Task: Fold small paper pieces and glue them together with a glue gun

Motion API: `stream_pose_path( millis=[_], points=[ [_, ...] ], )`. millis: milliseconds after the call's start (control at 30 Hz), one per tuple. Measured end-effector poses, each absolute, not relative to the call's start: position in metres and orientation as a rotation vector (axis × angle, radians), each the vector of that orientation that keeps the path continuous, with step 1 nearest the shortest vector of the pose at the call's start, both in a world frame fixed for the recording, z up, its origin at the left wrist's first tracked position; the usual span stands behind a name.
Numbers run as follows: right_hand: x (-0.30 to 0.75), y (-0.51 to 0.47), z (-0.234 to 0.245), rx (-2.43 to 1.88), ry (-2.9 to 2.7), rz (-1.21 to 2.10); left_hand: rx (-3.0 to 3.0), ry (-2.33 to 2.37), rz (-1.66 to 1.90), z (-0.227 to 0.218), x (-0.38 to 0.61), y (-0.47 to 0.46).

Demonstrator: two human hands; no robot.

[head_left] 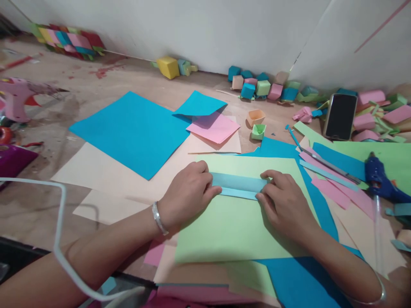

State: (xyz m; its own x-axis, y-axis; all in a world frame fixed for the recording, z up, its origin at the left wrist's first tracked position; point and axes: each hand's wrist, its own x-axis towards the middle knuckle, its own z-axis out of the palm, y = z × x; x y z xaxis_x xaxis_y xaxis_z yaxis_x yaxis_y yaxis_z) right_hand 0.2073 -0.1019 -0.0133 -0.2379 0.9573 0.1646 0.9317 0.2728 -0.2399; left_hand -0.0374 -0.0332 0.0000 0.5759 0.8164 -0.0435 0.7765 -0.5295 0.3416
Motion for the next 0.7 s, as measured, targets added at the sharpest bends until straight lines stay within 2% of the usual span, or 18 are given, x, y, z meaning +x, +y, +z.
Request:
stream_pose_path(
  millis=[267,533,600,700],
  points=[
    [0.207,-0.102,-0.012,-1.774,-2.275,0.149,2.388,1.377,0.13,0.006,-0.039,-0.027],
    [0.219,-0.101,-0.013,-1.733,-2.181,0.387,2.392,1.366,0.148,0.002,-0.041,-0.028],
    [0.219,-0.101,-0.012,-1.712,-2.186,0.351,2.396,1.365,0.15,0.002,-0.041,-0.027],
    [0.216,-0.105,-0.008,-1.686,-2.259,0.081,2.408,1.368,0.147,0.002,-0.041,-0.027]
  ],
)
